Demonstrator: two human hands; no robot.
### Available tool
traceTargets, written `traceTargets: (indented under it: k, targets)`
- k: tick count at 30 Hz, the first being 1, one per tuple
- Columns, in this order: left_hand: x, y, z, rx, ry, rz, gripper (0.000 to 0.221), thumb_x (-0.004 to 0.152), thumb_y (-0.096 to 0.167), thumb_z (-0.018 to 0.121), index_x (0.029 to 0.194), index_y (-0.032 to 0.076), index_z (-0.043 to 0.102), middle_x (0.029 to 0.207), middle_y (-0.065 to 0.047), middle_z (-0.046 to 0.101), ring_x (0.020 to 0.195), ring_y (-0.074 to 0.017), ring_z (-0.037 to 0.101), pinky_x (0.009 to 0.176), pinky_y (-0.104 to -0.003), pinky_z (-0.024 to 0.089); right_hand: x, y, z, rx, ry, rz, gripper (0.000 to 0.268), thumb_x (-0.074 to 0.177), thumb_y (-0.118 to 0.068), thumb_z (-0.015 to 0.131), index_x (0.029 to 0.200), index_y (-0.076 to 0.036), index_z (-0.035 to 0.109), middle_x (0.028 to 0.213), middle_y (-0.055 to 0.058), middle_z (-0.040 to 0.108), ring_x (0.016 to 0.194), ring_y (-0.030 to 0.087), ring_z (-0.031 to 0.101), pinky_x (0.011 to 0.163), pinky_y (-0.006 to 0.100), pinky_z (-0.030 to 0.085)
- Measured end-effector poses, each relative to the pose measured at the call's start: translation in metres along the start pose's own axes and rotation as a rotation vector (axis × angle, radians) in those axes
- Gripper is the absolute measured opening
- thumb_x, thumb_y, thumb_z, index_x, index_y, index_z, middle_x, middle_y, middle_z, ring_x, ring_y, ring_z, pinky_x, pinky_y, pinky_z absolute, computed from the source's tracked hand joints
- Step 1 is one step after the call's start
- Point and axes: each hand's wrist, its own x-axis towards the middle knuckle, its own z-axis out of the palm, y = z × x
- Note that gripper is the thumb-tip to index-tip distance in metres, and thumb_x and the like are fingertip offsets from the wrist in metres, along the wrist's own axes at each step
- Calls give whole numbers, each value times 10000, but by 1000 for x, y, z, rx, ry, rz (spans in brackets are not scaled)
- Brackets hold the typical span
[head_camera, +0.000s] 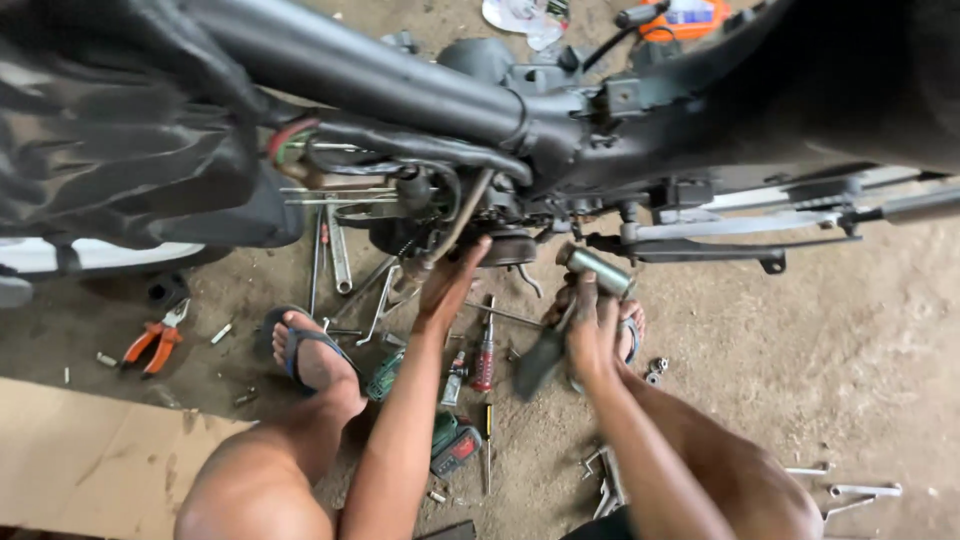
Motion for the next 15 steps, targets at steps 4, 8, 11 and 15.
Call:
traceTargets:
  k: [4, 8, 11, 15]
  targets:
    - [-48, 67, 17, 99, -94, 319, 729, 767, 511, 776, 1297, 27, 648, 1191, -164, 725, 1112, -273, 709, 975, -372, 567, -12, 26, 33, 615, 416, 573, 506, 998, -554, 580, 1032, -59, 481, 716, 125, 608, 495, 233, 621, 466, 380, 548]
    - [-53, 73, 18, 287, 83, 201, 961, 637, 652, 889, 1269, -25, 635, 1137, -272, 711, 1101, -391, 702, 944, -450, 573, -9, 63, 44, 927, 403, 648, 475, 1084, -466, 441, 940, -22, 528, 605, 68, 505, 393, 212, 526, 414, 411, 494]
    - [-64, 91, 23, 252, 67, 216, 900, 645, 597, 898, 1245, -26, 649, 1117, -244, 722, 1102, -353, 710, 948, -447, 579, 1, 86, 46, 1060, 550, 715, 461, 1045, -538, 485, 892, -106, 541, 574, 14, 483, 382, 208, 498, 428, 437, 487]
    - [-64, 96, 26, 256, 69, 181, 927, 649, 607, 898, 1275, -19, 622, 1141, -233, 716, 1109, -332, 710, 968, -434, 585, 8, 53, 62, 736, 455, 718, 456, 1110, -423, 320, 932, -61, 532, 649, -3, 445, 463, 172, 468, 515, 388, 522]
